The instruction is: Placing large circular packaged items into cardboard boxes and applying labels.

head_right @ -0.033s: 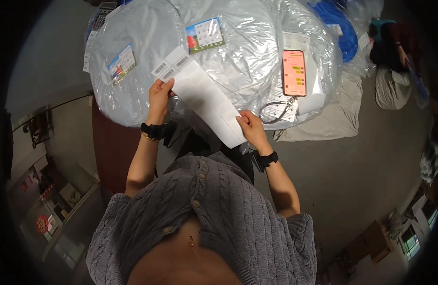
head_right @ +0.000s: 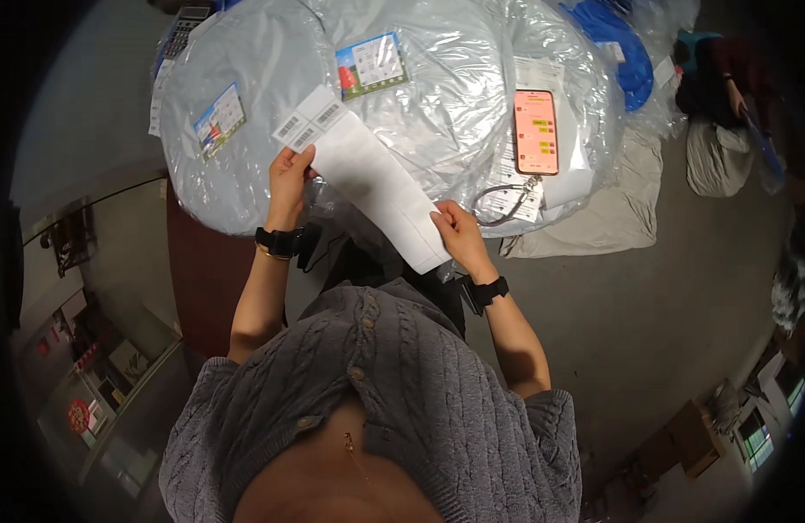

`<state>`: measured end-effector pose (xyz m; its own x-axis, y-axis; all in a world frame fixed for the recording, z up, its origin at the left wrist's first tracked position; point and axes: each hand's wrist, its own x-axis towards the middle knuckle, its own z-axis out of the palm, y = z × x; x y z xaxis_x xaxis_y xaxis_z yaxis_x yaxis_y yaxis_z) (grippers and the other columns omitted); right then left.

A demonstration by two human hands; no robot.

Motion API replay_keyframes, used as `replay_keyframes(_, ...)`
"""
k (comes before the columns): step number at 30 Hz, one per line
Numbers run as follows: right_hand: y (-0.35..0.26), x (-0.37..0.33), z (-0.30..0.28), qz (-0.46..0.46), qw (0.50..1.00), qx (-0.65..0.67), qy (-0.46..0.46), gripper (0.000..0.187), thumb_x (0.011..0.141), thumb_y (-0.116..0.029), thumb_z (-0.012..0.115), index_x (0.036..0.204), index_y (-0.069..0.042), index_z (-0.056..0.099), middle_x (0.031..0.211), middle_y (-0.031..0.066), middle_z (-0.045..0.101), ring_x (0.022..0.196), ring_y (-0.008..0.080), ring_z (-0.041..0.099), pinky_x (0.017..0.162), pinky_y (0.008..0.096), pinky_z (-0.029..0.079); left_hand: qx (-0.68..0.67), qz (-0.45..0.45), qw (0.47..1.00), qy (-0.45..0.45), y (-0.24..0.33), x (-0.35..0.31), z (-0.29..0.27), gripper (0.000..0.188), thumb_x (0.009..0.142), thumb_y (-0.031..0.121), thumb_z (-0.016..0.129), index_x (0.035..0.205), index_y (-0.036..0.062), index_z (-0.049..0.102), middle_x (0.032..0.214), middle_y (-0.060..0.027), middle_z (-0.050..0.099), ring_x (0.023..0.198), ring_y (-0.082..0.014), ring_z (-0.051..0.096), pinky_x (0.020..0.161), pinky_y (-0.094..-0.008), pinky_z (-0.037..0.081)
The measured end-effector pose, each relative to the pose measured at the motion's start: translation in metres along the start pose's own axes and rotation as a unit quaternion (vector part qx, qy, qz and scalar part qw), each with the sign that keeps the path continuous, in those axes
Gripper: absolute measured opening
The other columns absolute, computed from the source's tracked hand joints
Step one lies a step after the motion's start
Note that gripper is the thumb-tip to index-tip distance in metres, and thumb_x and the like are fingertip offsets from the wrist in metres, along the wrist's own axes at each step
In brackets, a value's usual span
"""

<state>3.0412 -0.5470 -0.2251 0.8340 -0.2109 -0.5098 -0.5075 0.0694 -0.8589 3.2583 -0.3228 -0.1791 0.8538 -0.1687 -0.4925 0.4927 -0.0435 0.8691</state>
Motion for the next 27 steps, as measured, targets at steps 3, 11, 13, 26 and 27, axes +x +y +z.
replay_keyframes(3,-0.007,0.000,0.001,-0.016,1.000,-0.020,0.015,0.019,0.092,-0.018,0.059,0.095,0.001,0.058,0.065,-0.0019,0.047,0.061,0.0063,0.040,0.056,0.0226,0.035,-0.017,0.000,1.000,0.014,-0.006,0.005,-0.005,0.021,0.091,0.008,0.060,0.110,-0.0003,0.060,0.090,-0.0039,0.067,0.066,-0.0055,0.058,0.054,-0.0184,0.044)
replay_keyframes(11,-0.006,-0.001,0.001,-0.022,0.999,-0.005,0.023,0.018,0.092,-0.017,0.059,0.096,0.001,0.058,0.066,-0.0009,0.050,0.063,0.0064,0.041,0.057,0.0230,0.036,-0.015,-0.001,1.000,-0.011,-0.007,0.006,-0.005,0.020,0.091,0.009,0.060,0.108,-0.0012,0.060,0.085,-0.0042,0.066,0.065,-0.0057,0.058,0.055,-0.0188,0.045)
replay_keyframes(13,-0.004,-0.001,0.000,-0.023,0.999,0.012,0.024,0.018,0.092,-0.017,0.059,0.096,0.001,0.059,0.066,-0.0009,0.050,0.063,0.0064,0.041,0.057,0.0231,0.036,-0.013,-0.003,1.000,-0.012,-0.006,0.006,-0.003,0.019,0.092,0.009,0.059,0.108,-0.0014,0.060,0.084,-0.0047,0.067,0.065,-0.0060,0.058,0.055,-0.0191,0.045)
replay_keyframes(26,-0.106,0.048,0.009,-0.272,0.948,-0.116,0.117,0.039,0.082,-0.017,0.071,0.113,-0.002,0.055,0.083,0.0067,0.064,0.075,0.0171,0.061,0.068,0.0266,0.047,0.013,0.043,0.996,-0.075,0.022,-0.011,0.016,0.021,0.092,0.012,0.061,0.108,-0.0004,0.061,0.087,0.0002,0.065,0.068,-0.0024,0.055,0.062,-0.0176,0.044)
replay_keyframes(27,-0.119,0.055,0.011,-0.278,0.952,-0.061,0.113,0.036,0.082,-0.016,0.071,0.112,-0.001,0.056,0.082,0.0054,0.063,0.074,0.0143,0.059,0.067,0.0251,0.047,0.021,0.051,0.995,-0.086,0.027,-0.014,0.018,0.021,0.092,0.012,0.061,0.108,-0.0005,0.061,0.088,0.0003,0.065,0.070,-0.0020,0.055,0.064,-0.0174,0.044)
